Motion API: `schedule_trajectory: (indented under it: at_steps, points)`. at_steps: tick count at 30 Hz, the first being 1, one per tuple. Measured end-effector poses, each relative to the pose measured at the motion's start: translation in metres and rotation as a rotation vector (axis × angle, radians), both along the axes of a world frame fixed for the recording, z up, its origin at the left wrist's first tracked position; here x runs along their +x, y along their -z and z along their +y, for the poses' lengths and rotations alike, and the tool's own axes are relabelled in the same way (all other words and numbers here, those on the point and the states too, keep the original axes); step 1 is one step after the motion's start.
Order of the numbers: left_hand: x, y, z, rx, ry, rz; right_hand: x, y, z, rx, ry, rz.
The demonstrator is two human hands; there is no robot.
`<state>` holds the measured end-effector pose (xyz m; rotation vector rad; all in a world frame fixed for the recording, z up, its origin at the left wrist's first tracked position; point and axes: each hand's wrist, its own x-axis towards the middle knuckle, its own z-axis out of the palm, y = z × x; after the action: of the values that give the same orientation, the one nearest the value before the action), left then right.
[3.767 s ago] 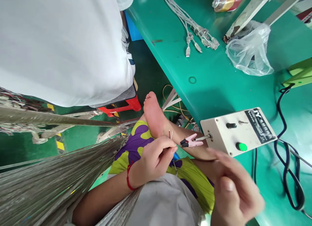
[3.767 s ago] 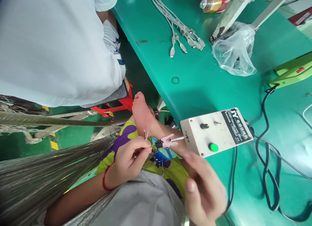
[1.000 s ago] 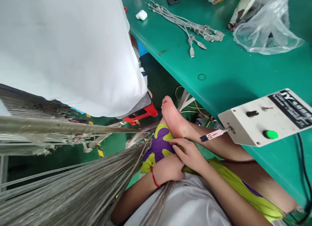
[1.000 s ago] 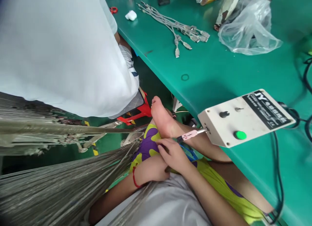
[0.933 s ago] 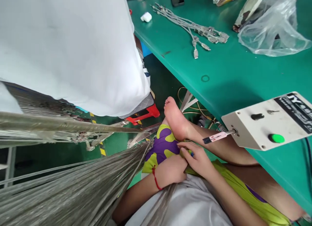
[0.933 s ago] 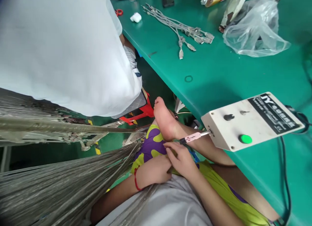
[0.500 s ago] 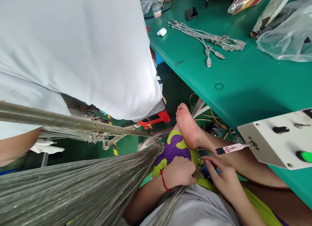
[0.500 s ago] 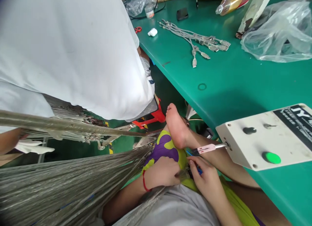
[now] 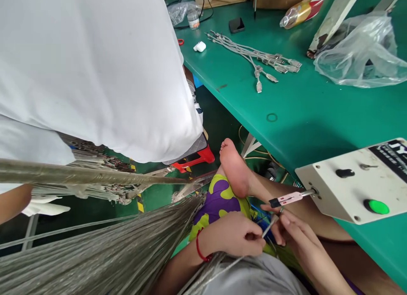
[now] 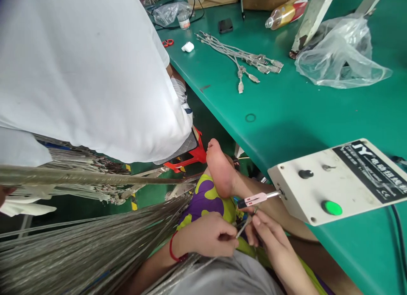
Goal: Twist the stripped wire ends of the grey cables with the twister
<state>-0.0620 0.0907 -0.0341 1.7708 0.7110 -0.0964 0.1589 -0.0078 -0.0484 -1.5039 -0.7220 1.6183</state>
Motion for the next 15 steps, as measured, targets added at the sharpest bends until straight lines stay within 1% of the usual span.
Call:
schedule_trajectory:
  at_steps: [2, 4, 6, 9, 12, 15]
  points:
    - [0.0, 0.007, -0.002, -0.026, 0.071, -0.034, -0.001, -0.003, 0.003, -0.002, 0.037, -0.045]
    - [-0.002, 0.012, 0.0, -0.024, 0.077, -0.05, -0.003, -0.001, 0.005, 0.027, -0.023, -0.111]
    - [-0.007, 0.009, 0.006, -0.018, -0.017, -0.082, -0.008, 0.004, 0.005, 0.08, -0.103, -0.147]
    - [-0.012, -0.004, 0.016, -0.055, -0.242, -0.171, -0.018, 0.007, 0.005, 0.164, -0.123, -0.209]
    - [-0.011, -0.016, 0.017, -0.102, -0.407, -0.231, -0.027, -0.001, 0.01, 0.272, -0.13, -0.28]
    - [-0.004, -0.018, 0.013, -0.155, -0.517, -0.244, -0.032, -0.012, 0.016, 0.35, -0.139, -0.318]
